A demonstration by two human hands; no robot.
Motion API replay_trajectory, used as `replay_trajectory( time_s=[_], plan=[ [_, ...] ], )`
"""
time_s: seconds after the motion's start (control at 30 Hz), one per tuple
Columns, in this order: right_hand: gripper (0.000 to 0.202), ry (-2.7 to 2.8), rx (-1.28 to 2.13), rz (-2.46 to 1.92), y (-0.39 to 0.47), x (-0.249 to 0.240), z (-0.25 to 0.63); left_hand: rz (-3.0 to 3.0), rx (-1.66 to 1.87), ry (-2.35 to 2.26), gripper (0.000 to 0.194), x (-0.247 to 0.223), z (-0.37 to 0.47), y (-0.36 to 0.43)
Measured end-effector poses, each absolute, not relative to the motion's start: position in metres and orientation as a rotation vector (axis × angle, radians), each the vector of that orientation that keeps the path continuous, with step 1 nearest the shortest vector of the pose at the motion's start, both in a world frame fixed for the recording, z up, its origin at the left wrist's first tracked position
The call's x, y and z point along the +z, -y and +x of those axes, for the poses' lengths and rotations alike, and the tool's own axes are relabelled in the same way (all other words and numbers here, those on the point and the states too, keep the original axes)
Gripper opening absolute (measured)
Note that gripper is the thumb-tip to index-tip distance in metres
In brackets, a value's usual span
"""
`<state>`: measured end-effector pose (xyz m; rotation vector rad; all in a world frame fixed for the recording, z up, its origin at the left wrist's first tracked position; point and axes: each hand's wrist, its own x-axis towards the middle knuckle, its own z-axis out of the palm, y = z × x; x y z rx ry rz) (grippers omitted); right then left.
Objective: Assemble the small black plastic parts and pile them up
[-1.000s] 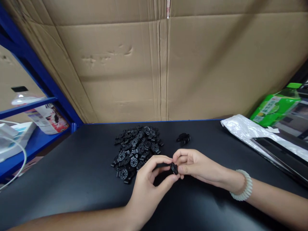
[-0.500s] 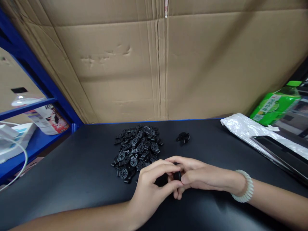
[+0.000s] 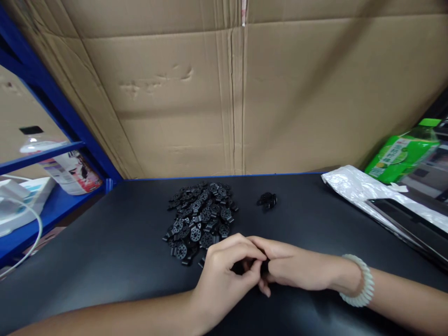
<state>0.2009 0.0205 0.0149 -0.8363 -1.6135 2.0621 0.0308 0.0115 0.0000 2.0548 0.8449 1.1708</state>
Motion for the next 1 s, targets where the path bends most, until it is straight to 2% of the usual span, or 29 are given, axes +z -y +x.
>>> replay_trajectory(
  time_s=[0.13,0.27,0.77,1.0],
  plan=[
    [0.037,1.267,2.273,-0.646,-0.024,0.005,0.2,2.076,1.156,-0.825,0.025,0.003,0.029,-0.012],
    [0.037,1.223,2.325,-0.573,-0.029,0.004,0.204,2.081,1.077,-0.808,0.033,0.004,0.027,-0.013],
    [0.031,1.215,2.317,-0.659,-0.02,-0.003,0.195,2.039,0.91,-0.768,0.022,0.002,0.03,-0.01],
    [0.033,1.109,2.362,-0.645,-0.023,0.003,0.2,2.018,1.032,-0.82,0.024,0.001,0.029,-0.009]
  ],
)
